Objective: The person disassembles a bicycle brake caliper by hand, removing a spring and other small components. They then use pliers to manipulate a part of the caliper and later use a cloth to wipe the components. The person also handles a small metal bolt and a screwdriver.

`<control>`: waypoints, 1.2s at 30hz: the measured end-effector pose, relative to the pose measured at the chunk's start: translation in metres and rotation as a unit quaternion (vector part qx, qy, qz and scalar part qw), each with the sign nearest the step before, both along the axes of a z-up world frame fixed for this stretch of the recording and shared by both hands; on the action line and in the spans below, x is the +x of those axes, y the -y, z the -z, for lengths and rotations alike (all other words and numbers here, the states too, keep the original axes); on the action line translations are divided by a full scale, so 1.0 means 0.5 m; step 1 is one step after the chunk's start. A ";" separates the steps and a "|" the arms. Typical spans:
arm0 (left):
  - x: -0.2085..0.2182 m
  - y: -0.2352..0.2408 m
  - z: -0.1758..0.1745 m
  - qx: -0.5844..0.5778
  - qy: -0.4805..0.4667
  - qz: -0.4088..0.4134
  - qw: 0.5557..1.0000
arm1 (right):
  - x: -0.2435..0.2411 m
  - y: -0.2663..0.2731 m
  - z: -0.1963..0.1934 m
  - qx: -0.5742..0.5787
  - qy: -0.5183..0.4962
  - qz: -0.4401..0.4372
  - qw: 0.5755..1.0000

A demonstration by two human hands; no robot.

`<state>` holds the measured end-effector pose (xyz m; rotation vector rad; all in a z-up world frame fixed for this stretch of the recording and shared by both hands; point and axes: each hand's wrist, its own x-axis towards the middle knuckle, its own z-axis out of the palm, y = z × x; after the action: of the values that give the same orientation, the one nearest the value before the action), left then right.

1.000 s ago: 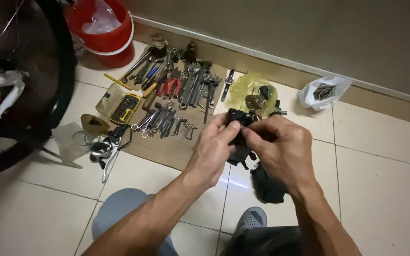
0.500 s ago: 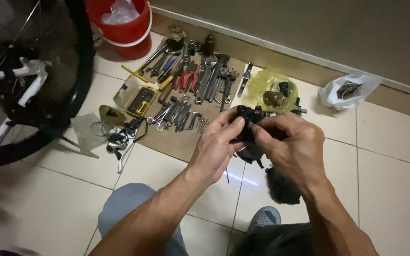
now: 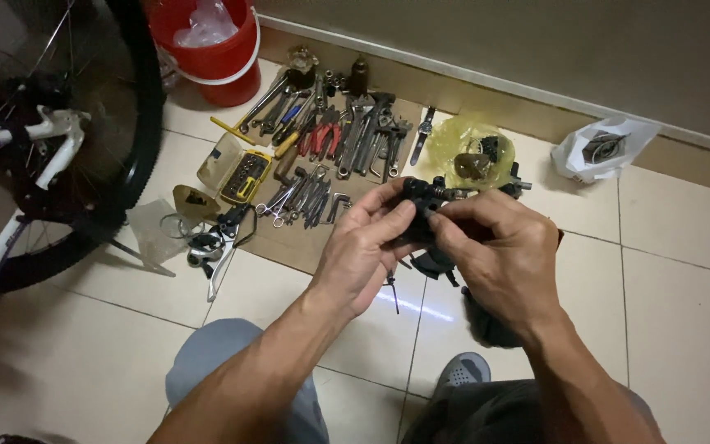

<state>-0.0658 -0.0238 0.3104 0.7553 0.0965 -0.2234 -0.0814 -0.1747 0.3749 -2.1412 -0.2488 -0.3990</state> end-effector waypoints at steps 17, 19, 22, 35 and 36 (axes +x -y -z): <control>-0.020 -0.006 -0.018 0.034 0.004 -0.009 0.999 | -0.008 0.002 0.014 0.025 0.050 -0.020 0.998; -0.020 -0.005 -0.019 0.033 0.007 -0.011 0.999 | -0.009 0.002 0.009 0.025 0.041 -0.021 0.999; -0.023 -0.002 -0.022 0.050 0.018 -0.013 0.999 | -0.011 0.004 0.004 0.021 0.035 -0.026 0.999; -0.032 -0.007 -0.029 0.082 0.033 -0.025 0.996 | -0.011 -0.002 0.009 0.075 -0.034 -0.020 0.996; -0.032 -0.009 -0.029 0.094 0.039 -0.018 0.995 | -0.012 -0.003 0.007 0.075 -0.035 -0.019 0.996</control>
<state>-0.0818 -0.0193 0.3246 0.9484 0.0570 -0.1520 -0.0875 -0.1734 0.3712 -1.9962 -0.2139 -0.3109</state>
